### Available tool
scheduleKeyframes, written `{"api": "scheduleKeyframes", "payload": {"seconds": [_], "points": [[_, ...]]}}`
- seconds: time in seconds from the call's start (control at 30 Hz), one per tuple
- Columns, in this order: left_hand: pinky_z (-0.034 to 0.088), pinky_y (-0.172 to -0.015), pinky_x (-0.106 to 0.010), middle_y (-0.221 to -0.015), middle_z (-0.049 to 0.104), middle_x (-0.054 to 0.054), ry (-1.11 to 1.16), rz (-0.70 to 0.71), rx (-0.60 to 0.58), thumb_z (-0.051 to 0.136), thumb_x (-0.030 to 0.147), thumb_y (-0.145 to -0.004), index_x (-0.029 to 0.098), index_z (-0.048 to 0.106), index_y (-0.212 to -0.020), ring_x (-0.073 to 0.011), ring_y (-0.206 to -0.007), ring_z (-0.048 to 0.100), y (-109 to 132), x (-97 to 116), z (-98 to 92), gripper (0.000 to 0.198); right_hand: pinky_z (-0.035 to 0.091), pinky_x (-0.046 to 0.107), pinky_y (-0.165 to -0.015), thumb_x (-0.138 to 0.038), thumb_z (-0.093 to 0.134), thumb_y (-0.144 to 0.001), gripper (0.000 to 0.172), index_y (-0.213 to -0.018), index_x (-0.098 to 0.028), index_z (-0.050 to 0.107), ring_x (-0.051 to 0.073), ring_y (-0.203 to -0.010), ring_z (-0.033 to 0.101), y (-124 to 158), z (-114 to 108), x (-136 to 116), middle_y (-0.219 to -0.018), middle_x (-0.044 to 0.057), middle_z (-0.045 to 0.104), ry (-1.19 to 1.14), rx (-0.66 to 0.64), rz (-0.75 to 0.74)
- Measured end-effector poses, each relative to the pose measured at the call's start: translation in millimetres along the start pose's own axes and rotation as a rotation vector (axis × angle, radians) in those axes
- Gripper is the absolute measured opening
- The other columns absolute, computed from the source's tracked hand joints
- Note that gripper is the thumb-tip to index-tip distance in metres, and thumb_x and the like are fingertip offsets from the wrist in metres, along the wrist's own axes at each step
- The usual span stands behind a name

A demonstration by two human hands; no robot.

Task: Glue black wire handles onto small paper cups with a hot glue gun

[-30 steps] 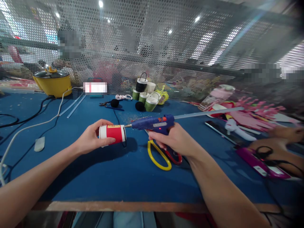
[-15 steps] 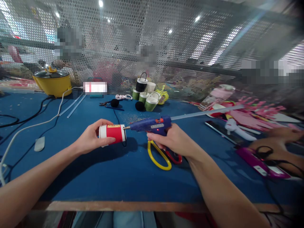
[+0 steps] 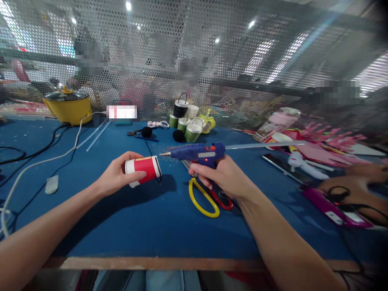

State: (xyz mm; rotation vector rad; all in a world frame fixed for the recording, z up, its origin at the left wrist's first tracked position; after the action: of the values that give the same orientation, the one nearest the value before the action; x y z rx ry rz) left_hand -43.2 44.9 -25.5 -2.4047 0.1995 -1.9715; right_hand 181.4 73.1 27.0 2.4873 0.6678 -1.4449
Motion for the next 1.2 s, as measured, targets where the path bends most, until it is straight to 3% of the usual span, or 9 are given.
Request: {"api": "scheduleKeyframes", "payload": {"seconds": [0.17,0.33,0.47,0.63,0.73,0.97,1.2], "points": [[0.044,-0.055,-0.023,-0.077,0.059,-0.001,0.149,-0.066,0.003,0.063,0.041,-0.067,0.016,0.054,-0.092,-0.0122,-0.062,0.055,-2,-8,4.4,0.037,0.036,0.021,-0.042,-0.037,0.055,-0.077,0.025,-0.071,-0.012,0.060,0.006,-0.039,0.041,-1,3,2,-0.043,-0.005,0.045,-0.106,0.029,-0.033],[0.045,-0.060,-0.026,-0.083,0.062,-0.006,0.313,-0.148,-0.028,0.060,0.043,-0.071,0.013,0.055,-0.098,-0.0144,-0.068,0.057,-6,-2,12.4,0.041,0.034,0.020,-0.040,-0.037,0.057,-0.076,0.027,-0.068,-0.012,0.059,0.006,-0.037,0.041,-2,6,2,-0.042,-0.004,0.045,-0.154,0.039,-0.017],[0.046,-0.065,-0.028,-0.088,0.064,-0.008,0.428,-0.242,-0.116,0.062,0.040,-0.070,0.013,0.058,-0.100,-0.0162,-0.073,0.059,-8,9,25.8,0.041,0.033,0.019,-0.038,-0.038,0.058,-0.073,0.027,-0.067,-0.012,0.059,0.006,-0.037,0.042,-4,6,3,-0.042,-0.004,0.048,-0.268,0.125,-0.010],[0.046,-0.069,-0.031,-0.092,0.064,-0.011,0.525,-0.279,-0.239,0.068,0.031,-0.066,0.011,0.058,-0.103,-0.0178,-0.074,0.060,-10,13,47.8,0.044,0.042,0.020,-0.044,-0.036,0.064,-0.067,0.026,-0.072,-0.012,0.060,0.009,-0.044,0.053,-11,12,15,-0.051,0.000,0.058,-0.521,0.210,0.044],[0.045,-0.068,-0.030,-0.090,0.064,-0.011,0.545,-0.252,-0.270,0.070,0.027,-0.062,0.010,0.057,-0.103,-0.0175,-0.073,0.059,-13,11,56.2,0.046,0.047,0.021,-0.047,-0.031,0.068,-0.062,0.023,-0.074,-0.013,0.059,0.010,-0.049,0.056,-14,14,21,-0.057,0.001,0.061,-0.635,0.253,0.060],[0.043,-0.079,-0.032,-0.102,0.061,-0.009,0.467,-0.101,-0.121,0.074,0.021,-0.055,0.016,0.053,-0.103,-0.0192,-0.088,0.058,-21,6,51.5,0.052,0.048,0.020,-0.048,-0.027,0.064,-0.067,0.018,-0.075,-0.012,0.060,0.010,-0.060,0.058,-16,22,22,-0.079,0.006,0.063,-0.673,0.201,0.074],[0.041,-0.085,-0.034,-0.102,0.061,-0.006,0.431,-0.009,-0.106,0.074,0.018,-0.057,0.018,0.051,-0.105,-0.0194,-0.094,0.057,-25,-3,41.4,0.053,0.038,0.018,-0.039,-0.037,0.058,-0.074,0.024,-0.074,-0.013,0.056,0.005,-0.040,0.047,-7,20,12,-0.054,-0.002,0.053,-0.367,0.135,-0.010]]}}
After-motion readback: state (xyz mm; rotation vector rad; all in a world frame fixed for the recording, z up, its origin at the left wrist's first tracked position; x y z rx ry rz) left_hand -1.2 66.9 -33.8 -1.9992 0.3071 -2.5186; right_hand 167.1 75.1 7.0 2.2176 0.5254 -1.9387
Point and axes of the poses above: each hand's wrist, its own y-axis away from the middle knuckle, its own z-axis out of the palm, x = y × z, the point moved 5 cm from there along -y, towards the middle knuckle
